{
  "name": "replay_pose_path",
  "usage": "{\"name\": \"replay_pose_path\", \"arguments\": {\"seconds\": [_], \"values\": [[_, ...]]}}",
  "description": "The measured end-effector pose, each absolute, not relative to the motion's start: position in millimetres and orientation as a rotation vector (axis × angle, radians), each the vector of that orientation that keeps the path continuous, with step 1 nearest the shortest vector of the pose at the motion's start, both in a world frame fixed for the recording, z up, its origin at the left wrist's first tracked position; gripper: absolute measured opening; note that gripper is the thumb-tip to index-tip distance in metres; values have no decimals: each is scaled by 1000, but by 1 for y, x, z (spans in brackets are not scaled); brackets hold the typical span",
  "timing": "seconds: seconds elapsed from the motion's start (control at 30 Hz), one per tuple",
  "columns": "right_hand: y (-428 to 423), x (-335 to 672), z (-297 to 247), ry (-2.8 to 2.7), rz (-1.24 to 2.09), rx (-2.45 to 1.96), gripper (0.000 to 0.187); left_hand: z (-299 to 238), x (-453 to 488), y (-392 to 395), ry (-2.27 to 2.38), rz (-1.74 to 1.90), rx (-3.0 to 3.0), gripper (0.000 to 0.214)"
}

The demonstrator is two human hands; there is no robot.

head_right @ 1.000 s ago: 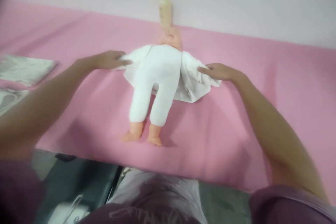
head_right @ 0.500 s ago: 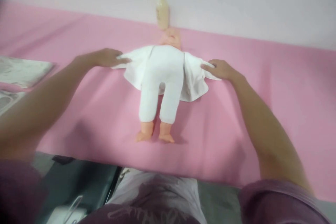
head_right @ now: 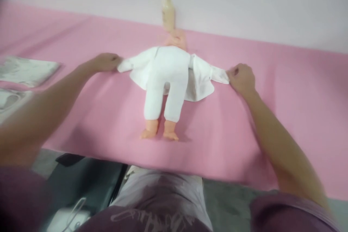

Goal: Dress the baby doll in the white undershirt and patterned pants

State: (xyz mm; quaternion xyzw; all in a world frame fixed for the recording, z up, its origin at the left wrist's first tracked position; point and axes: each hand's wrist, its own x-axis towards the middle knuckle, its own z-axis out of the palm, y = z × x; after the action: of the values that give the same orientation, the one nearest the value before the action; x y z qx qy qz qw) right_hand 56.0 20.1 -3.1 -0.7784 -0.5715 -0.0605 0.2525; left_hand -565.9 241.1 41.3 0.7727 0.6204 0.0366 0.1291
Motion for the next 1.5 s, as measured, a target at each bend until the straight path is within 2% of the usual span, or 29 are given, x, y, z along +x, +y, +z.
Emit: {"name": "replay_pose_path", "arguments": {"seconds": [0.07,0.13,0.2,0.27,0.37,0.47,0.6,0.7,0.8,0.9,1.0,1.07,1.17,1.33,1.5], "values": [[1,37,0,-1584,-288,-1999,37,41,-572,232,1896,73,2273,70],[-22,13,5,-1633,-329,-1931,38,42,-571,213,2034,237,2304,67],[-41,-10,8,-1663,-264,-1931,39,45,-560,184,2073,513,2386,62],[-51,-27,6,-1674,-103,-1976,42,46,-541,154,1966,640,2460,55],[-49,-43,0,-1642,137,-2076,45,42,-507,119,1824,424,2440,56],[-34,-52,0,-1623,189,-2190,42,36,-484,109,1826,217,2383,65],[-27,-57,15,-1738,291,-2317,43,34,-480,118,1728,119,2452,41],[-38,-45,30,-1747,337,-2323,39,36,-492,125,1782,107,2534,31],[-57,-21,38,-1663,295,-2304,31,35,-509,123,1901,136,2576,29],[-73,-14,35,-1612,117,-2256,29,27,-515,111,1836,336,2694,35],[-81,-38,26,-1731,-172,-2027,43,14,-503,95,1426,569,2848,38],[-82,-67,19,-1915,-195,-1827,39,6,-489,86,1109,600,2882,35],[-79,-109,10,-2157,-16,-1634,28,-2,-474,79,917,573,2825,27],[-73,-143,4,-2159,140,-1654,21,2,-477,76,952,490,2734,19],[-68,-135,22,-2053,487,-1682,18,26,-493,79,911,348,2645,26]]}}
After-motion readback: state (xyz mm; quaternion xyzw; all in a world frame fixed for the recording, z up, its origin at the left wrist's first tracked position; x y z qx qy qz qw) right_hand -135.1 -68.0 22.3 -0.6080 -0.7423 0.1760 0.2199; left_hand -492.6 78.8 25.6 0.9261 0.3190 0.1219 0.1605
